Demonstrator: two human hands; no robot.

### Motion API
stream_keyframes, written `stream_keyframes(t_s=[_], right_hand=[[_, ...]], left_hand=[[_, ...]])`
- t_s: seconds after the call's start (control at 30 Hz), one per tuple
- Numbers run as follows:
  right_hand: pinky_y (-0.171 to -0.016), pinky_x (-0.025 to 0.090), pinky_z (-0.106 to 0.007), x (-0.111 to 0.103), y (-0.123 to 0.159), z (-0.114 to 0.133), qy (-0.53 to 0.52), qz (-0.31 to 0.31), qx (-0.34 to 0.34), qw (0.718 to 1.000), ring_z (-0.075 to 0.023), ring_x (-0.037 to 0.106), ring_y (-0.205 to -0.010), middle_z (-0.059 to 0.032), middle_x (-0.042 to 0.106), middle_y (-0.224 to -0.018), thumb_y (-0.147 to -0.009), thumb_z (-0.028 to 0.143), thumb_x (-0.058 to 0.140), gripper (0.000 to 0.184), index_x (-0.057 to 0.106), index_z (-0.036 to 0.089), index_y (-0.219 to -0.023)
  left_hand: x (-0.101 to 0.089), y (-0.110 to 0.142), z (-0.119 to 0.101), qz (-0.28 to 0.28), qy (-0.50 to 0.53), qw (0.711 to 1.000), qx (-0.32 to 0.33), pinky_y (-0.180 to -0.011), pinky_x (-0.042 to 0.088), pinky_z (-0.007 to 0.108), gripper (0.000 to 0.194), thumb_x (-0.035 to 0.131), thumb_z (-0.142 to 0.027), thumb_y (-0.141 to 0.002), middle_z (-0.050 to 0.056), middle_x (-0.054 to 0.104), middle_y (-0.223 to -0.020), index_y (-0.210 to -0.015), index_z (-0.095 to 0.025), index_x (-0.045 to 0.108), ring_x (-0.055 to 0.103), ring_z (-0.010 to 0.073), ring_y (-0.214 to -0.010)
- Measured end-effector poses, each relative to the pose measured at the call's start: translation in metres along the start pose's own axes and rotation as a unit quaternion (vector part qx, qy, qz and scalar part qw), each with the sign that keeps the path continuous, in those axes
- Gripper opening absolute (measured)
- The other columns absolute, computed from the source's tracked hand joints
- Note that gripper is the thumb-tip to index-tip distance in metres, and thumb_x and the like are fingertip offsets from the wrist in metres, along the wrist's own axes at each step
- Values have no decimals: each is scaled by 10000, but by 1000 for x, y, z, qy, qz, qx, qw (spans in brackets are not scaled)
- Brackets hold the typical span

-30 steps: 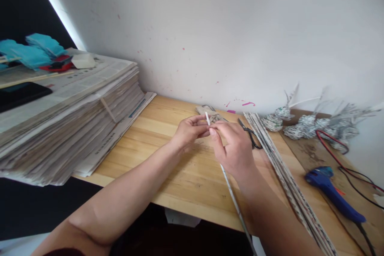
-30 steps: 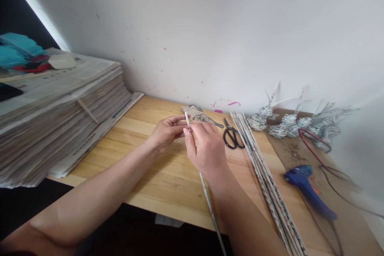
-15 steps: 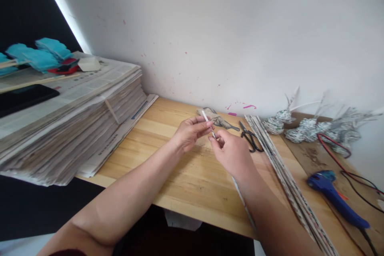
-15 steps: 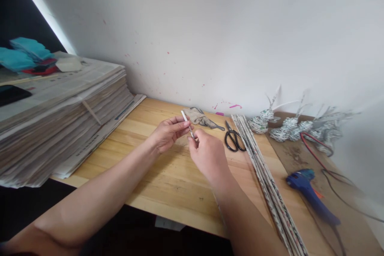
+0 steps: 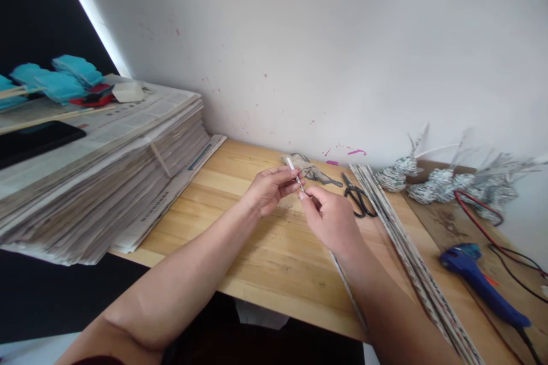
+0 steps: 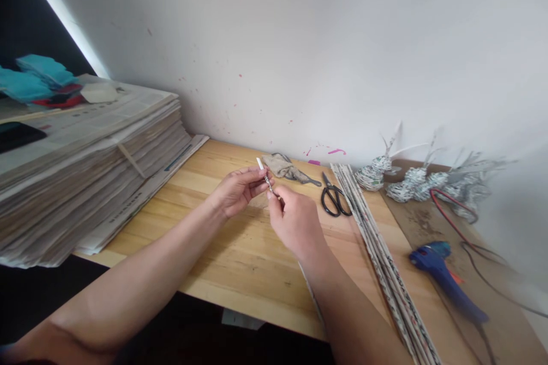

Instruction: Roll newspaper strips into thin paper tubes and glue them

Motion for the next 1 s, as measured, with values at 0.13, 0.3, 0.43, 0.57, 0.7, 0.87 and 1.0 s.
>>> stream_keyframes(t_s=[0.13, 0.3, 0.43, 0.57, 0.7, 0.87, 1.0], right_hand=[[-474, 312, -250, 5, -2, -8, -107, 40, 51, 992, -98, 443, -457, 40, 513, -529, -911, 400, 524, 299, 595, 199, -701], [-413, 357, -225, 25, 0, -19, -326, 131, 140, 926, -87, 466, -406, 39, 550, -566, -887, 476, 553, 313, 633, 184, -807], [-388, 333, -210, 30, -1, -20, -403, 141, 162, 890, -77, 454, -385, 44, 536, -546, -866, 494, 578, 331, 644, 173, -822], [-408, 349, -226, 23, -3, -22, -326, 97, 140, 930, -92, 466, -407, 34, 552, -554, -873, 493, 567, 327, 639, 183, -799], [-479, 319, -250, 0, -3, -13, -74, -17, 39, 996, -105, 452, -458, 24, 540, -531, -901, 393, 534, 292, 621, 196, -704], [-551, 317, -270, -5, 0, 0, 94, -60, -41, 993, -134, 537, -542, -4, 605, -588, -914, 290, 489, 265, 599, 202, -690], [-560, 301, -286, -6, 0, 1, 156, -69, -49, 984, -150, 560, -559, -13, 618, -599, -900, 262, 491, 238, 584, 203, -689]], left_hand=[[0, -1, 2, 13, 19, 999, -26, -693, 573, 172, 80, 621, -55, -836, 77, 710, -804, -836, -75, 699, 696, 113, -725], [4, -3, 4, 61, 44, 996, -50, -651, 566, 159, 95, 605, -80, -859, 83, 709, -827, -848, -94, 698, 689, 113, -729], [12, 1, 4, 105, 46, 992, -48, -525, 544, 183, 151, 553, -117, -899, 79, 716, -843, -897, -100, 703, 636, 92, -560], [9, 2, 8, 56, 35, 995, -70, -558, 551, 160, 219, 496, -139, -941, 104, 731, -882, -988, -99, 706, 678, 103, -643], [-2, 0, 11, -12, 22, 997, -76, -579, 556, 155, 215, 497, -95, -929, 95, 721, -815, -951, -87, 711, 680, 100, -646], [-3, -2, 9, -13, 20, 998, -58, -640, 573, 173, 216, 514, -22, -860, 92, 717, -778, -902, -70, 721, 689, 118, -685], [0, -1, 7, -3, 23, 999, -47, -710, 588, 207, 202, 538, -29, -828, 101, 726, -810, -882, -67, 728, 697, 135, -731]])
Point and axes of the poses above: each hand's wrist, its own y-axis away from the middle knuckle, its own x-axis out of the palm, z = x × y, the point moved 8 cm from there along -y, towards the middle knuckle
